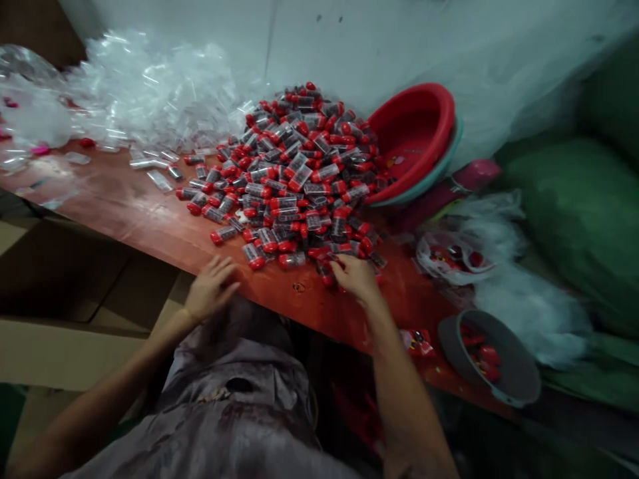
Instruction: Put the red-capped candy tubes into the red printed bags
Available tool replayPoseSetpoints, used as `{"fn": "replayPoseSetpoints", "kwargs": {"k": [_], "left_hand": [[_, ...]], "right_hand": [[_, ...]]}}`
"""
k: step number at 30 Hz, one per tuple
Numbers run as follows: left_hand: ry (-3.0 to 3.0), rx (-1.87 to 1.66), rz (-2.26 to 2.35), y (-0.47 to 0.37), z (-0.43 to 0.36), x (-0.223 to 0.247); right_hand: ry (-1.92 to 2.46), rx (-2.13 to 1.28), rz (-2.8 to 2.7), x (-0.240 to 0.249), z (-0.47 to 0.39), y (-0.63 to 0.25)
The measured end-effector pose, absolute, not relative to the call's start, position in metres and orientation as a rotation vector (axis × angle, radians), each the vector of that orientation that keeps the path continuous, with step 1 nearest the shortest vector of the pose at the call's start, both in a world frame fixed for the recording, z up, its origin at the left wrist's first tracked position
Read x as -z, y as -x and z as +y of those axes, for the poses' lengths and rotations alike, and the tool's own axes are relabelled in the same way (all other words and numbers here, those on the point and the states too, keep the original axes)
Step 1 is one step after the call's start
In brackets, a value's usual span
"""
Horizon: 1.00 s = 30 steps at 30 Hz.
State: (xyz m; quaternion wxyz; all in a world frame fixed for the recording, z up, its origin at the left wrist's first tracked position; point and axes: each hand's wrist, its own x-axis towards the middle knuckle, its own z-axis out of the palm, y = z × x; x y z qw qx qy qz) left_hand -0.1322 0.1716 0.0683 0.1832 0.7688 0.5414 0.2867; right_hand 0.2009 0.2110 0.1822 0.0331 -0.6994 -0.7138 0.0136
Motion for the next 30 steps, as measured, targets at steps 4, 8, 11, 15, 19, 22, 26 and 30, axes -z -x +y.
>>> {"fn": "replayPoseSetpoints", "kwargs": {"k": [4, 8, 11, 15, 19, 22, 26, 30], "left_hand": [[-2.232, -0.641, 1.501, 0.079, 0.196, -0.075], [-2.249, -0.628, 1.449, 0.065, 0.214, -0.078], [-2.154, -0.690, 1.306, 0.086, 0.225, -0.082], [-1.773, -0.987, 1.450, 0.136, 0.231, -0.088], [-1.822, -1.034, 1.535, 0.169, 0.220, -0.078], [-2.099, -0.860, 1.515, 0.169, 0.209, -0.063], [-2.188, -0.786, 1.653, 0.148, 0.205, -0.052], [-2.101, -0.772, 1.777, 0.123, 0.211, -0.057]], "right_hand": [[1.902, -0.073, -2.061, -0.180, 0.196, -0.201], [1.648, -0.017, -2.280, -0.173, 0.161, -0.149], [1.585, 0.004, -2.571, -0.161, 0.150, -0.097], [1.679, 0.027, -2.653, -0.138, 0.166, -0.035], [1.630, -0.023, -2.741, -0.124, 0.189, 0.005], [1.475, -0.077, -2.814, -0.133, 0.207, 0.010], [1.459, -0.024, -2.828, -0.159, 0.257, -0.001], [1.485, 0.316, -2.879, -0.163, 0.322, 0.006]]}}
